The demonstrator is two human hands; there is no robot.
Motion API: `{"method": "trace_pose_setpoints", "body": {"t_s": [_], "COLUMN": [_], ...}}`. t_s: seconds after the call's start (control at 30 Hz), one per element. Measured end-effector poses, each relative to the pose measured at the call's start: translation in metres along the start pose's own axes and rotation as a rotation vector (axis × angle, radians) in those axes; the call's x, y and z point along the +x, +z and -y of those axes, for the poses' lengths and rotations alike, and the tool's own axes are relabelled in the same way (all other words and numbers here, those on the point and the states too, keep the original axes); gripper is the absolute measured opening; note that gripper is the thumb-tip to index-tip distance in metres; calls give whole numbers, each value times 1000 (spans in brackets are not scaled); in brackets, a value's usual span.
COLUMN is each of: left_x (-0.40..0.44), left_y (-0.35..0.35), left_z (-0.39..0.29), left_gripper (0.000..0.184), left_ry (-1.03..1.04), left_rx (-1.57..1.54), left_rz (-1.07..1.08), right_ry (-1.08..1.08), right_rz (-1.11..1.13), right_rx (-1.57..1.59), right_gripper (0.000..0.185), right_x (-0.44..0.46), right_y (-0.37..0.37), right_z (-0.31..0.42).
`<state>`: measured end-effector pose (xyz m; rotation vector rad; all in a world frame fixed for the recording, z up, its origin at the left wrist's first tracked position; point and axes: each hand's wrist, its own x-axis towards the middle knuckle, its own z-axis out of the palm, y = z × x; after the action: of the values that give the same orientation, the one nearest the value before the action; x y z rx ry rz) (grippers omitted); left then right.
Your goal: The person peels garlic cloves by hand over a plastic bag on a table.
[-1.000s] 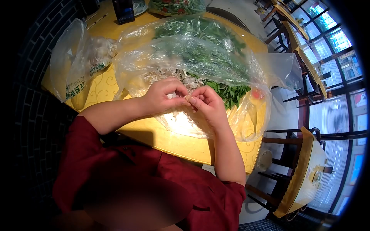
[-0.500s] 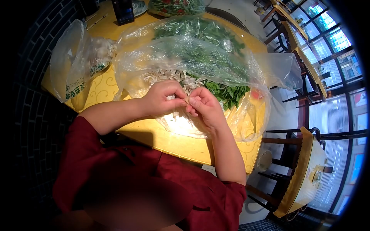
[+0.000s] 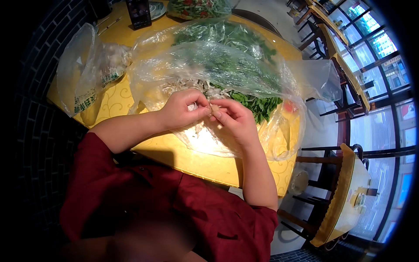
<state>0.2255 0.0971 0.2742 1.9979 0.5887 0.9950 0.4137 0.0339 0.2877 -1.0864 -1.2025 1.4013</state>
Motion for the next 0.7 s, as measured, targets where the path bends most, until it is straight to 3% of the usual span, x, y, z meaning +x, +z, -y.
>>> {"method": "trace_pose_setpoints", "body": {"t_s": [0.3, 0.5, 0.7], "left_x": [1, 2, 0], "left_y": [4, 5, 3], "left_z": [9, 5, 2], "left_gripper": [11, 11, 11], "left_ry": [-18, -52, -9], "left_rx": [102, 29, 18], "left_rz": [-16, -67, -1], "right_ry": [-50, -83, -261], "right_rz": [-116, -120, -250], "right_rx": [35, -107, -496], "right_gripper": [14, 15, 15], "right_x": [5, 3, 4], "right_y": [-1, 1, 8], "right_z": [-11, -10, -24]}}
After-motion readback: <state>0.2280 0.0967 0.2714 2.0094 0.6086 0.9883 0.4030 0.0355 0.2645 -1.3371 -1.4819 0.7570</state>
